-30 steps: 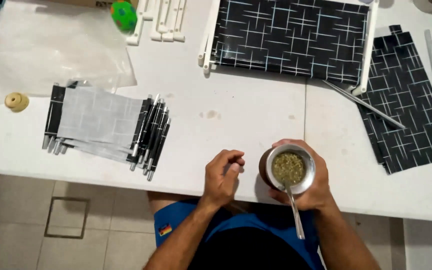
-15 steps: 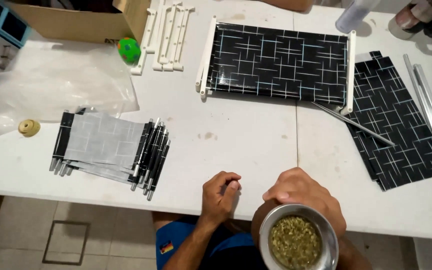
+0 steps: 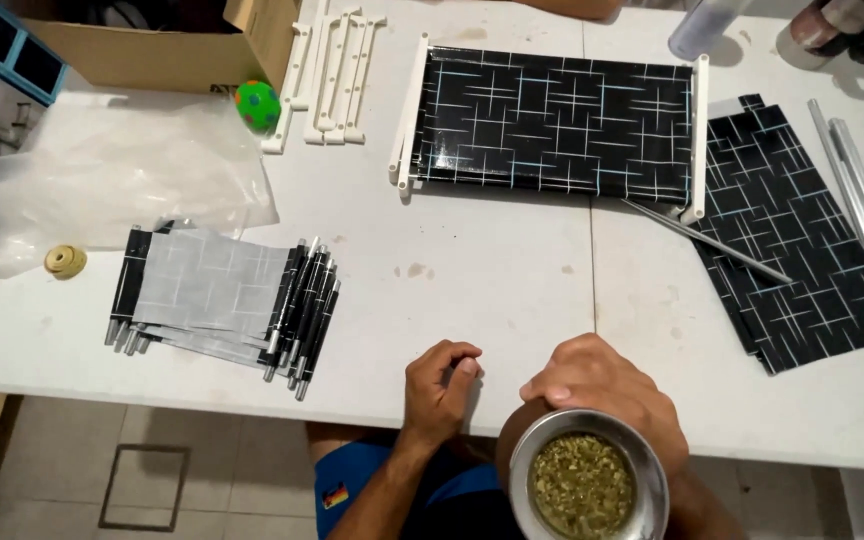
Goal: Assembling a portable shelf unit by sliding metal rods into fabric sleeves and organizing components on a table.
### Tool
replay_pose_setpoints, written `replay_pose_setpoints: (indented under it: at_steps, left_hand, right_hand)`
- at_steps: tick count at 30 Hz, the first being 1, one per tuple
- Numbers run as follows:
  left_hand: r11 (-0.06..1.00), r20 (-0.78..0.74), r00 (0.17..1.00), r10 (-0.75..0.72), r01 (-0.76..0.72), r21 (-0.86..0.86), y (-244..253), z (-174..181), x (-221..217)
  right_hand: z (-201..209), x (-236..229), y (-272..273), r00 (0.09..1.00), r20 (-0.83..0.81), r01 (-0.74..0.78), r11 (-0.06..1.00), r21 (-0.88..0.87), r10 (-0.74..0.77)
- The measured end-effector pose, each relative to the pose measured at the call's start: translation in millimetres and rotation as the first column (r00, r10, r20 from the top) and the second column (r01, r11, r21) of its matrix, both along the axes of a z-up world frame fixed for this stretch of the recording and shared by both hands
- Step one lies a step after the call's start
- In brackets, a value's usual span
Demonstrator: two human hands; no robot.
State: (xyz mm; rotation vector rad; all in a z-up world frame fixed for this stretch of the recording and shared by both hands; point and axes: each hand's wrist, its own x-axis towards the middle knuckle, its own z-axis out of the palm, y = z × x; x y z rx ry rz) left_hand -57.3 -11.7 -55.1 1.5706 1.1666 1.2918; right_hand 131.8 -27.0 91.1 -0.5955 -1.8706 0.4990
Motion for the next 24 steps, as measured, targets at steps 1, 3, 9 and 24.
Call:
replay_pose_setpoints:
  at_steps: [1,3,9,24]
  left_hand:
    - [1.0,0.002,1.0,0.003,-0.003,0.012,0.8,-0.4,0.3]
    - [1.0,0.001,1.0,0.008,-0.008,0.026,1.7,-0.3,0.2]
    - [1.0,-0.012,1.0,0.004,-0.004,0.018,1.8,-0.9,0.9]
    - [0.999,0.091,0.996,0.016,-0.012,-0.043,5.4,8.6,-1.0]
  right_hand:
    - [1.5,-0.2,-0.2,1.0,0.003,0.024,1.0,0.012,-0.025]
    - [1.3,0.0,0.1,0.999,0.004,0.046,0.999,0.026,-0.046]
    - [-0.9,5.8,4.1,0.996,-0.027,0.088,0.99,0.114,-0.086]
    - [-64.5,24.9,56.3,0.941,-0.285,-0.272,0.912,-0.306,0.185]
